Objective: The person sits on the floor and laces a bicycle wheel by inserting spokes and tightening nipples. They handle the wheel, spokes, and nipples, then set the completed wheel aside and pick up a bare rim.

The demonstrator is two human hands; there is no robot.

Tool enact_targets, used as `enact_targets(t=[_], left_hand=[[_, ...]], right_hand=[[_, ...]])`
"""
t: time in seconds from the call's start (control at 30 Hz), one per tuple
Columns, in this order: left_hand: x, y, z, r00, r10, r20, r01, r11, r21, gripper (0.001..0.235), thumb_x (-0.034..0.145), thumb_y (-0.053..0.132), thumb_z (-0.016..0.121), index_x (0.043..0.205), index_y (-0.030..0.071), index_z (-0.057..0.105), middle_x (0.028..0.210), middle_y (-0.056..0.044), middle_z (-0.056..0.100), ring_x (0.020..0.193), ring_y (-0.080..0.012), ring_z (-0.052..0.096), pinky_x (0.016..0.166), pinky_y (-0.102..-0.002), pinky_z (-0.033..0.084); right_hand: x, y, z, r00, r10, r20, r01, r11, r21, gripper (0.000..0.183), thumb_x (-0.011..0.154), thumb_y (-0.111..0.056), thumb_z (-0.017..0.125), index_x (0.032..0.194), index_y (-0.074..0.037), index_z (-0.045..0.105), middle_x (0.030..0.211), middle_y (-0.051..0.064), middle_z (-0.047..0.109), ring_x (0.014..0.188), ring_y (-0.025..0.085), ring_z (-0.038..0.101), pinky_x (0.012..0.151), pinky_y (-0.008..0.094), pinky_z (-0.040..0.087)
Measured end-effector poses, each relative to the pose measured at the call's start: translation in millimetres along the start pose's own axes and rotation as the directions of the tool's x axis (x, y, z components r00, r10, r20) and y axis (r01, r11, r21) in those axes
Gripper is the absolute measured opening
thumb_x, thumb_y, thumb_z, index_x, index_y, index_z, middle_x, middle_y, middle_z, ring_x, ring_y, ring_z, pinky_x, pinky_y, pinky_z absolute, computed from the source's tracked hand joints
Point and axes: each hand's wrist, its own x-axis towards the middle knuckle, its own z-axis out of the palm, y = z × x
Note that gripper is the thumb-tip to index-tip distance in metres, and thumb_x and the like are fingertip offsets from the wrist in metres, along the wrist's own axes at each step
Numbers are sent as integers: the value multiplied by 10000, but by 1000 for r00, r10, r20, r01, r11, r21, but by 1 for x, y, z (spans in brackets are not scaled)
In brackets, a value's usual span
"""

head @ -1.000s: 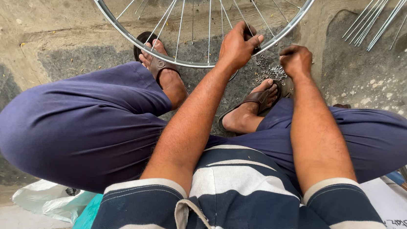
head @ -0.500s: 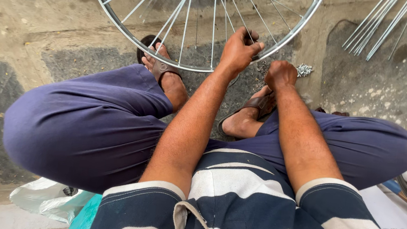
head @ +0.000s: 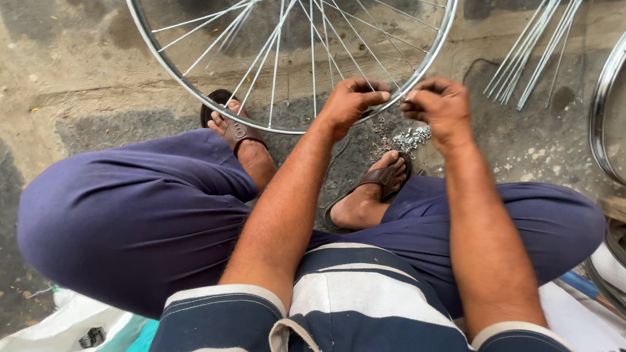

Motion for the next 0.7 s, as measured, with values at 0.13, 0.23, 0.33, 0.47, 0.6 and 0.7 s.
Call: enact_targets(t=[0.13, 0.23, 0.33, 0.47, 0.6, 0.7], left_hand=[[-6, 2, -8, 999, 9, 46, -9, 1000, -15, 250, 855, 85, 800, 1088, 2, 771, 941, -75, 787, 848, -153, 729, 779, -288, 584], [-4, 0, -8, 998, 35, 56, -33, 999, -26, 225, 855, 53, 788, 1070, -5, 755, 959, -92, 789, 871, -176, 749, 806, -306, 612], [-6, -2, -7, 1000, 25, -17, -24, 999, 32, 212, 855, 44, 782, 1056, 0, 733, 960, -101, 776, 863, -178, 747, 788, -317, 622], [-10, -4, -4, 996, 32, -87, -24, 995, 97, 187, 889, 70, 764, 1062, 10, 729, 959, -99, 755, 846, -162, 709, 759, -311, 597], [-8, -4, 2, 991, 65, -114, -51, 991, 123, 215, 868, 71, 772, 1069, 13, 727, 953, -98, 761, 849, -161, 721, 764, -308, 608], [-8, -3, 2, 986, 68, -151, -41, 984, 173, 244, 836, 53, 766, 1075, 9, 743, 959, -100, 771, 848, -156, 738, 776, -298, 620]], right_hand=[[-1, 20, 33, 996, -85, 21, 84, 996, 16, 81, 924, -63, 730, 947, 9, 700, 870, 86, 731, 746, 169, 735, 699, 309, 650], [1, 30, 35, 993, -113, 37, 112, 994, 16, 99, 928, -64, 731, 968, 15, 686, 870, 87, 728, 754, 168, 738, 710, 315, 660], [0, 33, 35, 995, -84, 51, 82, 996, 29, 106, 935, -76, 713, 984, 2, 660, 867, 83, 727, 743, 161, 744, 690, 312, 658], [-2, 29, 36, 996, -85, 7, 85, 996, 31, 104, 948, -77, 698, 999, -23, 625, 863, 84, 742, 726, 150, 747, 661, 303, 653], [-8, 27, 29, 989, -135, 57, 138, 988, -62, 122, 955, -43, 738, 1060, 10, 706, 882, 69, 734, 752, 129, 718, 684, 281, 620], [-7, 29, 28, 979, -176, 103, 181, 982, -48, 143, 932, -22, 740, 1070, 15, 746, 926, 61, 755, 807, 120, 733, 749, 271, 641]])
